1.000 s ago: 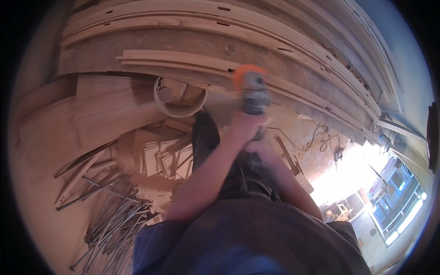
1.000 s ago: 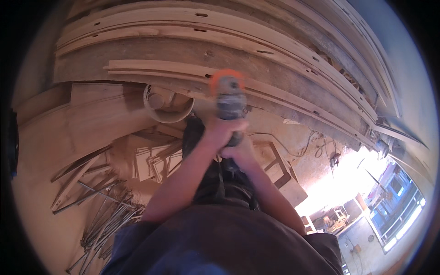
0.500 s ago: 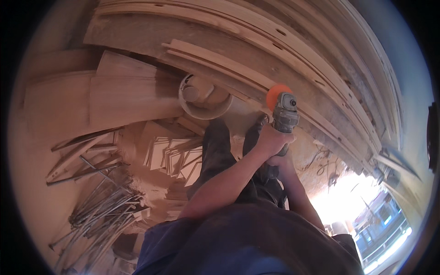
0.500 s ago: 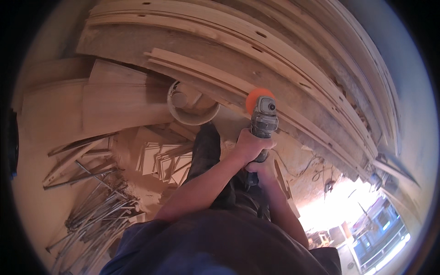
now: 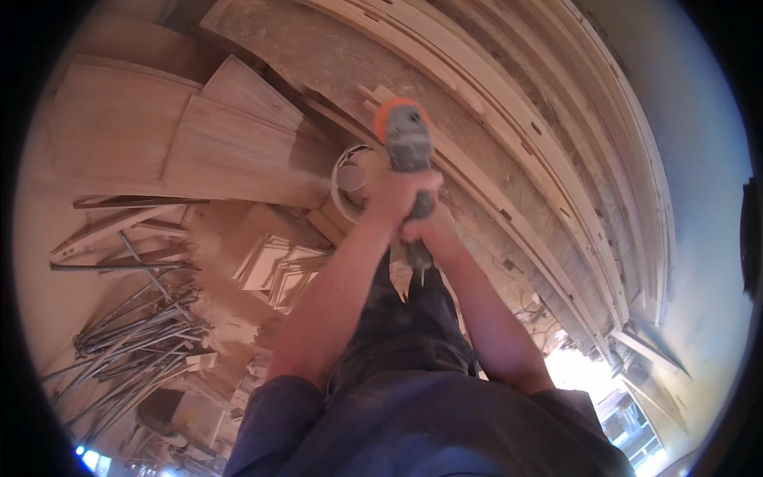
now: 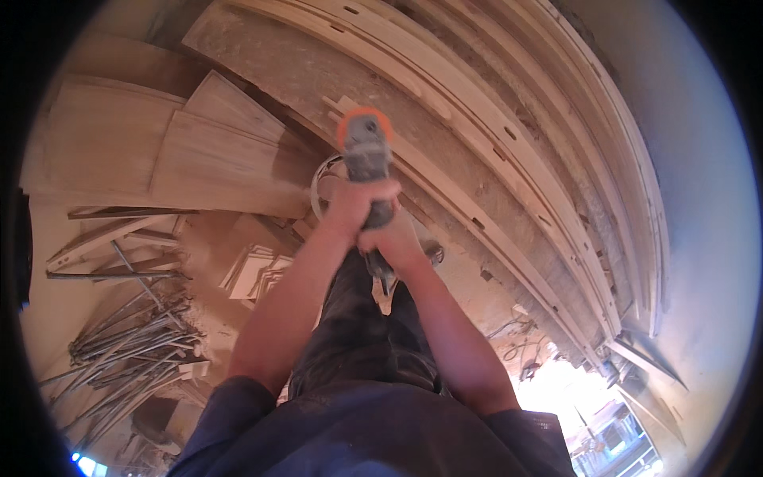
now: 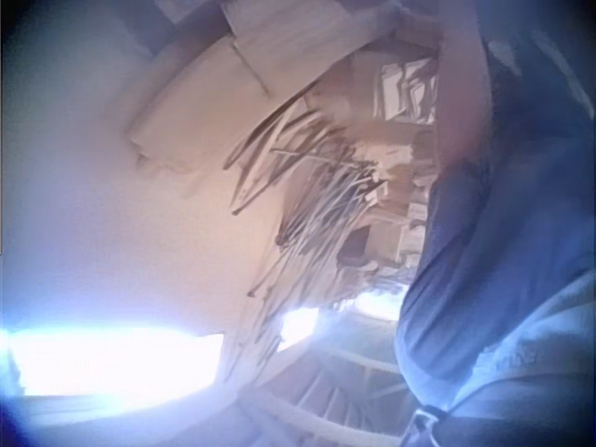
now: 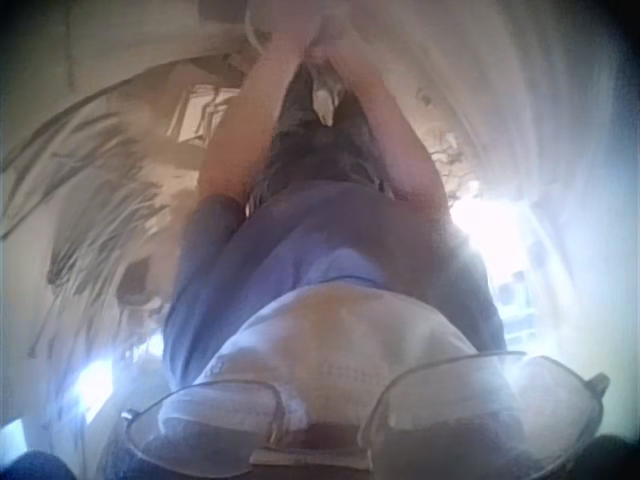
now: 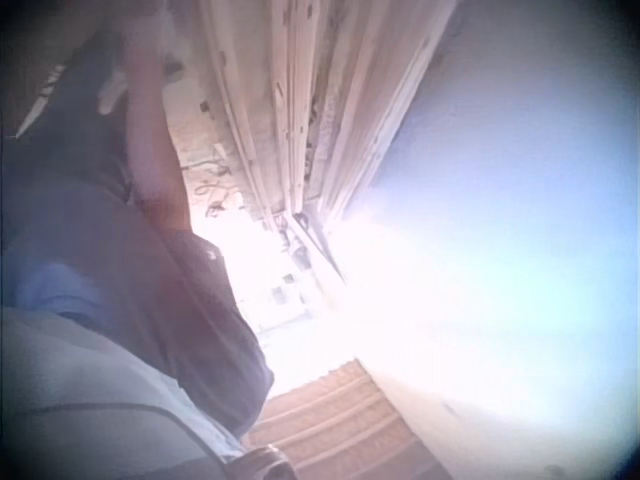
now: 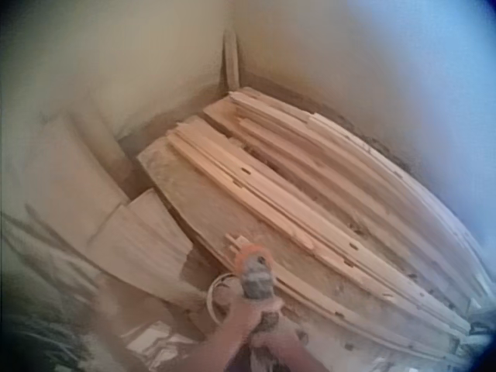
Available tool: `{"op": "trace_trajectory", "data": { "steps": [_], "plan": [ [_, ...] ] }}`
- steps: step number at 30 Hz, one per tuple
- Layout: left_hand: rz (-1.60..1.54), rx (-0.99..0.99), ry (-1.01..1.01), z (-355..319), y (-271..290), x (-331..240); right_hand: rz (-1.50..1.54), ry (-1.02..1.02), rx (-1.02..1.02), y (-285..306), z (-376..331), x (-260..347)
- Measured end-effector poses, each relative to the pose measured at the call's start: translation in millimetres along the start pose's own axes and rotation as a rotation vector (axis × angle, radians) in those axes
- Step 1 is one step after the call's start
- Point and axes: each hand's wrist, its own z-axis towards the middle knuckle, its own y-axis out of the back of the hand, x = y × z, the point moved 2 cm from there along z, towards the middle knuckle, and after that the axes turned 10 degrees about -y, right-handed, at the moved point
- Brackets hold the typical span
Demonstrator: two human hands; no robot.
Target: The person sands curved wooden planks using a hand-held angle grinder with a sanding disc.
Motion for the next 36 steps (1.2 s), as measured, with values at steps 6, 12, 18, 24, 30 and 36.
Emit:
{"op": "trace_trajectory", "data": {
  "steps": [6, 12, 18, 24, 30, 36],
  "plan": [
    [0.013, -0.004, 0.056, 6.6, 14.1, -29.3, -0.003, -0.021, 0.002, -17.3, 10.3, 17.8],
    [-0.024, -0.026, 0.037, 6.0, 19.9, -37.8, -0.146, -0.046, -0.094, -16.8, 27.7, 8.8],
    [0.1, 0.061, 0.1, 7.2, 10.8, -11.4, 0.105, 0.024, -0.025, -9.9, 11.5, -17.7],
    [-0.008, 0.024, 0.087, 11.1, 14.4, -20.5, -0.04, 0.026, -0.1, -14.8, 18.5, 3.3],
    [0.068, 0.059, 0.181, -29.0, -45.4, 32.8, 0.048, 0.003, -0.135, 44.2, -30.9, -49.6],
    [0.103, 0.158, 0.246, -52.5, -102.5, 106.5, 0.023, -0.017, -0.281, 112.7, -77.9, -98.3]
  ]
}}
